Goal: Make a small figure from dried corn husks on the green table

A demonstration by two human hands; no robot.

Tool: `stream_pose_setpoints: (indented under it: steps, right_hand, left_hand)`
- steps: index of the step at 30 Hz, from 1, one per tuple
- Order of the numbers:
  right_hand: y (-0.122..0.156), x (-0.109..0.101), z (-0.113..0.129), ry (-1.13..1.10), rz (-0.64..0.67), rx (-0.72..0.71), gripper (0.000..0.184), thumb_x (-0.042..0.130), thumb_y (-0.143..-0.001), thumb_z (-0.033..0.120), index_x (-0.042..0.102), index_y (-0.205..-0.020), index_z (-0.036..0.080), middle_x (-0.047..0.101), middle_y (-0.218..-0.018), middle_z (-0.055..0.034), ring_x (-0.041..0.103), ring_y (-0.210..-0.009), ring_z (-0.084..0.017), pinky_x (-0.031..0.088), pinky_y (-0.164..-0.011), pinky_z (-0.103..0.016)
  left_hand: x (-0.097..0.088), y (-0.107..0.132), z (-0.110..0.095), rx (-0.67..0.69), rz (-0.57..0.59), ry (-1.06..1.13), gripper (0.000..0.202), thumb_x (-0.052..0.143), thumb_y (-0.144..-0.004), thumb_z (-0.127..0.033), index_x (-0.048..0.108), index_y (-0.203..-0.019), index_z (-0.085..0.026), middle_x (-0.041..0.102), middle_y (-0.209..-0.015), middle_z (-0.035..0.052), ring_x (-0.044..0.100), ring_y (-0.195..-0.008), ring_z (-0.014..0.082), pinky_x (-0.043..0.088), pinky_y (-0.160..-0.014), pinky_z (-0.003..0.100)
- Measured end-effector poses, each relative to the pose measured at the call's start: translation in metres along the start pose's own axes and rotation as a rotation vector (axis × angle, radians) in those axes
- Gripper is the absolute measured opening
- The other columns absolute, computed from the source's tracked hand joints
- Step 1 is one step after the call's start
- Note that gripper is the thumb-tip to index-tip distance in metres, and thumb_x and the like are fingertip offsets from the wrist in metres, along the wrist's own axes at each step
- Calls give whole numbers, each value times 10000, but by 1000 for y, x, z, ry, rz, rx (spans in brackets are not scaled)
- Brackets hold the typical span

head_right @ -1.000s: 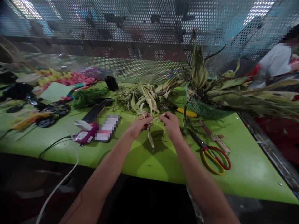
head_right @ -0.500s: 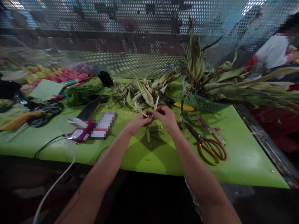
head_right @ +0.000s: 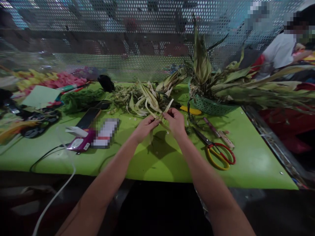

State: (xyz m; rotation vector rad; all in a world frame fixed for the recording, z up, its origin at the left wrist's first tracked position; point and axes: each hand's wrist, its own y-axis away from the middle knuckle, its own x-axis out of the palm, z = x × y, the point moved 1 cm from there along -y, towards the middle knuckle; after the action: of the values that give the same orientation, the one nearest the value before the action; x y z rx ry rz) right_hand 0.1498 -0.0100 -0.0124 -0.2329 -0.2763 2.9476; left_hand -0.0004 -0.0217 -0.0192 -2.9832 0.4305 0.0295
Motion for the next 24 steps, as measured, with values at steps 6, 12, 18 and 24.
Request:
stream_pose_setpoints:
  steps: [6, 12, 18, 24]
  right_hand:
    - [-7, -11, 0, 171, -41, -91, 253, 655, -706, 387, 577, -867, 208, 593, -803, -24, 524, -737, -177, 462, -703, -318]
    - [-1, -21, 21, 522, -13, -506, 510, 710, -749, 386, 588, -1228, 261, 506, -1331, -107, 420, -1236, -312, 337, -1016, -476]
    - [4, -10, 21, 558, 146, -483, 106, 700, -792, 351, 734, -853, 270, 643, -1173, -42, 448, -1187, -284, 269, -1027, -487]
    - [1, -10, 19, 461, 147, -458, 57, 693, -784, 261, 677, -739, 230, 691, -1083, -40, 475, -1139, -271, 311, -993, -472]
  left_hand:
    - [-5, 0, 3, 1, 62, -89, 157, 601, -817, -310, 677, -834, -173, 669, -875, 35, 580, -914, 186, 430, -907, 293]
    - [-4, 0, 7, 21, 62, -239, 110, 611, -802, -240, 689, -844, -174, 680, -842, 37, 581, -817, 179, 448, -844, 290]
    - [5, 4, -1, -12, 126, -242, 95, 660, -768, -238, 696, -820, -168, 686, -790, 31, 593, -777, 180, 455, -793, 279]
    - [12, 7, 1, -29, 210, -262, 146, 593, -821, -270, 695, -807, -167, 679, -776, 42, 596, -768, 172, 456, -741, 270]
